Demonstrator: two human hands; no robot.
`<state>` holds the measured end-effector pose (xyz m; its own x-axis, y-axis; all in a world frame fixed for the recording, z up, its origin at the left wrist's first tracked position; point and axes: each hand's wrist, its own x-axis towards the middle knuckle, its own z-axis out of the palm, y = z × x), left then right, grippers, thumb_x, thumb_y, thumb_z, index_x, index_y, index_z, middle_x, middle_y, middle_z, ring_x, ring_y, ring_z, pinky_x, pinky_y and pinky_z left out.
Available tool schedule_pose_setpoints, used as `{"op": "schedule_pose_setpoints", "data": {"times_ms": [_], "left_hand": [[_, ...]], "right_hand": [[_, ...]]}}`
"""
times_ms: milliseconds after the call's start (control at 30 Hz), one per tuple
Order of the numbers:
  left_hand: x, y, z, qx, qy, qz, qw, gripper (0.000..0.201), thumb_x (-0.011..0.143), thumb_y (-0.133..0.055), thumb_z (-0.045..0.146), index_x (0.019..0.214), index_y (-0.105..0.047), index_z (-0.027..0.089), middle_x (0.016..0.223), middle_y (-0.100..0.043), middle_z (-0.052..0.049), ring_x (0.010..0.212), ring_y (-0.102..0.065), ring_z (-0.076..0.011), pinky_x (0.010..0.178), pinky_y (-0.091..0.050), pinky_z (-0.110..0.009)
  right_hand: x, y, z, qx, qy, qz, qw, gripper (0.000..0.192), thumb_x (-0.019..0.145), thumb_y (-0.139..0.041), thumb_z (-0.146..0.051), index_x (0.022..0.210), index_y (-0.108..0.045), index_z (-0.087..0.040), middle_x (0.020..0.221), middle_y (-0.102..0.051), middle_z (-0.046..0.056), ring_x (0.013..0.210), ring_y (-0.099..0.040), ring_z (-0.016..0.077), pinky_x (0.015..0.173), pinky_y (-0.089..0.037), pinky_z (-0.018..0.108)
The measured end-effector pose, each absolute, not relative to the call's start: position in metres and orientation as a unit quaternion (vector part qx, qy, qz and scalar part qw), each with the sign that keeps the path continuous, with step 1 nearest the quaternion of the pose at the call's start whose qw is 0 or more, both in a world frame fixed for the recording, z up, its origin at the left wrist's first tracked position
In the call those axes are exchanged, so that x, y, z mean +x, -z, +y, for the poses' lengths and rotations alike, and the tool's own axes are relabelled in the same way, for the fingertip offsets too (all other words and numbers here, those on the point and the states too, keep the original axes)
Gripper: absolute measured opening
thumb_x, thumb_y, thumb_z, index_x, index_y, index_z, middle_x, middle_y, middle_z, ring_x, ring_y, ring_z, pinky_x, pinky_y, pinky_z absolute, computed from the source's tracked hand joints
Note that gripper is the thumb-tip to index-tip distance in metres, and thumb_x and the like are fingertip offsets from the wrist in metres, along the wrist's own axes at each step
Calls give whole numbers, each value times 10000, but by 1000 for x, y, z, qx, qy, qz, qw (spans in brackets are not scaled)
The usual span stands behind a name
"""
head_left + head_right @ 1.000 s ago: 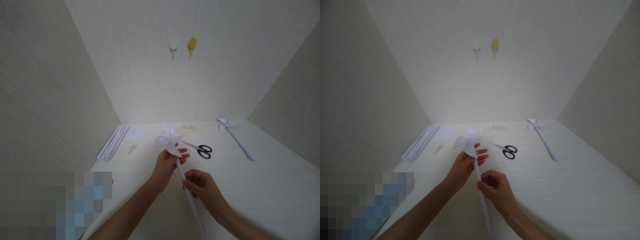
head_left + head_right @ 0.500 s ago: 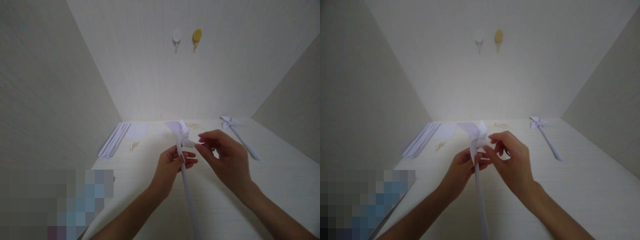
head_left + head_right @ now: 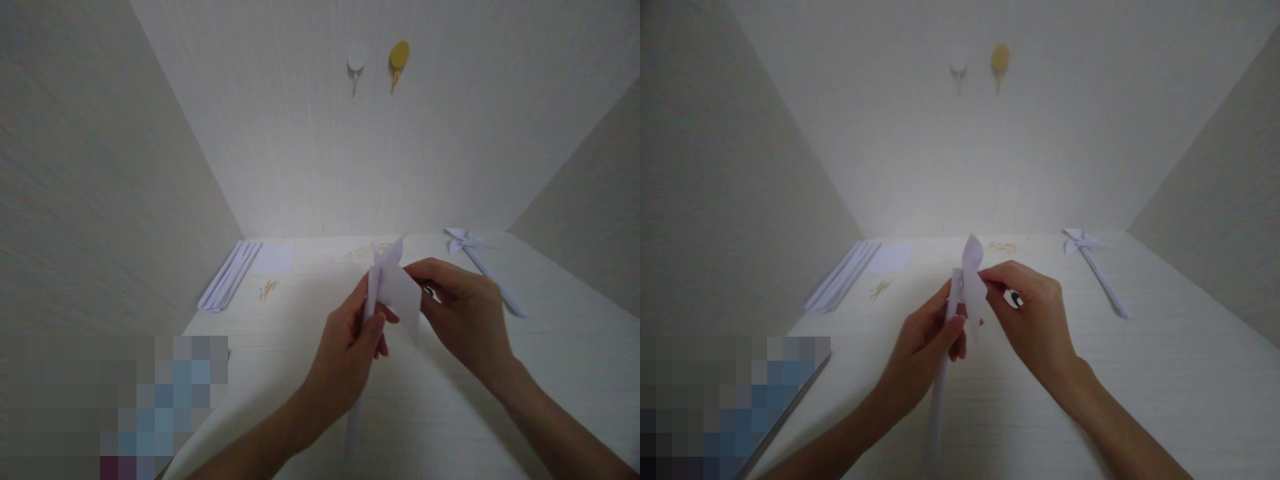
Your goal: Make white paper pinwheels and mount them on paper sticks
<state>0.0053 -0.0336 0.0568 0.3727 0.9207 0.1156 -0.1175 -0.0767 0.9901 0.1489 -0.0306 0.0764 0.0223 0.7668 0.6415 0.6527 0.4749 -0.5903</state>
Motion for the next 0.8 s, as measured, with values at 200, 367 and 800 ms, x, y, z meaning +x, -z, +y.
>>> {"op": "schedule_pose_setpoints", "data": {"times_ms": [200, 367, 800], "left_hand": [[3, -64, -34, 605, -482, 364, 519, 317, 823, -428, 286, 1102, -534, 181, 662, -516, 17, 421, -369, -30, 386, -300, -161], [0, -66, -33, 635, -490, 389, 453, 284, 825, -429, 272, 1037, -583, 164, 533, -452, 37, 412, -347, -45, 385, -285, -170], [-7, -62, -31, 699, -594, 300, 262, 338, 769, -504, 92, 1070, -591, 219, 695, -549, -1, 589, -495, -71, 504, -402, -181]], "right_hand": [[146, -81, -36, -508, -51, -705, 492, 110, 720, -542, -132, 712, -631, -197, 640, -642, -9, 551, -564, 113, 525, -441, 222], [140, -79, -39, -498, -39, -715, 489, 84, 741, -549, -155, 728, -620, -198, 621, -639, -24, 521, -563, 97, 492, -432, 197], [132, -82, -55, -427, 106, -747, 499, 193, 763, -479, -61, 644, -496, -213, 567, -599, -34, 494, -568, 82, 469, -443, 173]]}}
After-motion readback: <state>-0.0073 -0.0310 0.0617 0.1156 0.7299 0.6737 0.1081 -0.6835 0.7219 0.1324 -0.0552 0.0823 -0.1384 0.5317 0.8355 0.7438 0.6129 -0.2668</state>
